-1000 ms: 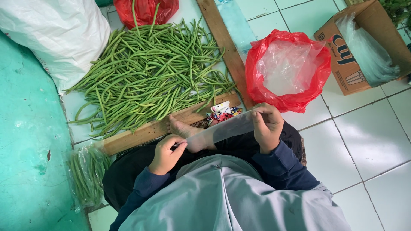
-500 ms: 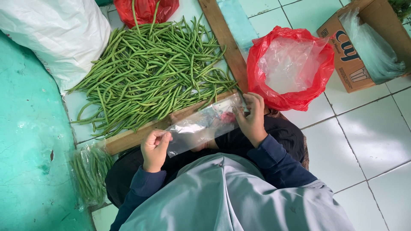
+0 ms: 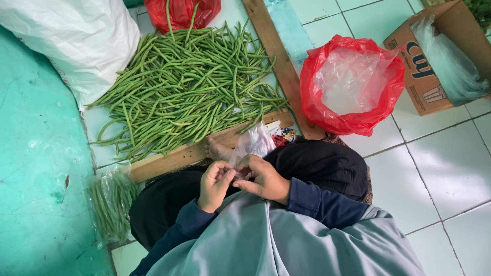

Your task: Packaging green beans into small plastic bags

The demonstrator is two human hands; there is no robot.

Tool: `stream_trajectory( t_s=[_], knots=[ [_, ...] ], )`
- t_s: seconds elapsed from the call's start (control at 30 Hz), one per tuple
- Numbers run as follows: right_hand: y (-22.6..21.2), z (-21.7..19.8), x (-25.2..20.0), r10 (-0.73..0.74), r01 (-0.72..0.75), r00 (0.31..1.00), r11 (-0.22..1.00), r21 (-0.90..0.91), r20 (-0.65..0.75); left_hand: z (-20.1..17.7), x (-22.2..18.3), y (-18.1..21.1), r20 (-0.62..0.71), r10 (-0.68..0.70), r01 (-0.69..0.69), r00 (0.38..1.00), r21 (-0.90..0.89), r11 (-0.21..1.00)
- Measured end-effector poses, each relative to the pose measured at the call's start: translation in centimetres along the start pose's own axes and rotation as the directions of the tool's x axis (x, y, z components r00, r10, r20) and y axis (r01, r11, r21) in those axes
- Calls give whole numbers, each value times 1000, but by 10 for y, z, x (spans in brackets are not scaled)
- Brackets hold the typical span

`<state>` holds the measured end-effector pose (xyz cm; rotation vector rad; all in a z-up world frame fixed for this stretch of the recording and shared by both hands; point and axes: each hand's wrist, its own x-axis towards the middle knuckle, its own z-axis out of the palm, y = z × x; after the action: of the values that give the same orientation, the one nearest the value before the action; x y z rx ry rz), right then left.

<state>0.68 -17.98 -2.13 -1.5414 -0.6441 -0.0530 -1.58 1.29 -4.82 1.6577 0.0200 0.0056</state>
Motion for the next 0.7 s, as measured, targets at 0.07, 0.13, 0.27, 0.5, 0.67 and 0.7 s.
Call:
stream_trajectory(
  t_s=[0.07, 0.13, 0.27, 0.5, 0.67, 0.7],
  knots=[
    [3, 3, -7, 63, -63, 998, 997, 38, -4, -1, -4, -4, 13, -3, 3, 1000, 3, 1000],
    [2, 5, -9, 122, -121, 993, 991, 65, -10, -1, -6, -8, 32, 3, -3, 999, -1, 1000],
    [6, 3, -14, 234, -234, 972, 972, 18, -19, 5, -7, -18, 43, 29, -24, 999, -125, 992],
    [18, 4, -23, 321, -316, 946, 945, 81, -44, 6, -8, -20, 35, 66, -58, 997, -185, 981],
    [23, 10, -22, 331, -326, 943, 940, 101, -37, 9, -6, -12, 15, 137, -134, 990, -141, 981],
    [23, 10, -20, 316, -314, 948, 948, 61, -34, 10, -8, -14, 1, 134, -133, 991, -113, 985]
  ],
)
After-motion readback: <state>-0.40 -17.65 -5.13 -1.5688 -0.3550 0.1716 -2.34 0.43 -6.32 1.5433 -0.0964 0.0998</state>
